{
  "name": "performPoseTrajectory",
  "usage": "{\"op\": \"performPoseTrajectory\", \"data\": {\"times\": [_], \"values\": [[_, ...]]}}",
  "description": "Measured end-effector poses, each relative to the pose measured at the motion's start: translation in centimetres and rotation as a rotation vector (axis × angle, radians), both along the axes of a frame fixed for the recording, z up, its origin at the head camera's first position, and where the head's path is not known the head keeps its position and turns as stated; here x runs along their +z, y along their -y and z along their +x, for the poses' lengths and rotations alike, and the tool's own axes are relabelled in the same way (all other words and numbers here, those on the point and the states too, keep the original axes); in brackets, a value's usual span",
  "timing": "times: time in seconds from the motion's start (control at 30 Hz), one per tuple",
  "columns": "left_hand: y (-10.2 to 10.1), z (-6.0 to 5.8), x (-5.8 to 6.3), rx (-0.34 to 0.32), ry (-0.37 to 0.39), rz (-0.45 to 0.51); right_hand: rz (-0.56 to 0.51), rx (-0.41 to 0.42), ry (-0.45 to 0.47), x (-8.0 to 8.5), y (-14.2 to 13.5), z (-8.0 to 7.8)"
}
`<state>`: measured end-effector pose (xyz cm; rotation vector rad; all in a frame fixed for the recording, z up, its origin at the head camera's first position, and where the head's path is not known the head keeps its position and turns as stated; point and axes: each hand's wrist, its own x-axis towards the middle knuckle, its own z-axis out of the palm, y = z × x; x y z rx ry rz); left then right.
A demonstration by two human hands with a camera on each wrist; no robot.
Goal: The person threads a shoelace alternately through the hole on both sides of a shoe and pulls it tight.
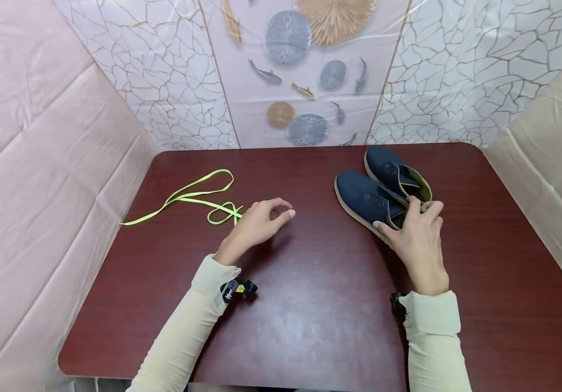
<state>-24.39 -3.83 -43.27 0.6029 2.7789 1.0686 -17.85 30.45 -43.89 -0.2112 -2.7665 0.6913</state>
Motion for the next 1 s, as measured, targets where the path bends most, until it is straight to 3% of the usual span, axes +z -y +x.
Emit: {"op": "performPoseTrajectory", "data": {"times": [0.17, 0.37, 0.73, 1.0], "values": [[-0.5, 0.1, 0.2, -0.045, 0.021, -0.01, -0.017, 0.013, 0.069, 0.2, -0.3, 0.4], [-0.7, 0.3, 0.0, -0.048, 0.051, -0.01, -0.037, 0.012, 0.129, 0.1, -0.6, 0.7], [-1.3, 0.3, -0.5, -0.114, 0.11, 0.088, -0.118, 0.083, 0.085, -0.4, -2.3, 1.1], [-2.2, 1.1, -0.2, -0.154, 0.163, 0.204, -0.165, -0.041, -0.022, -0.6, -1.4, 1.3]]}}
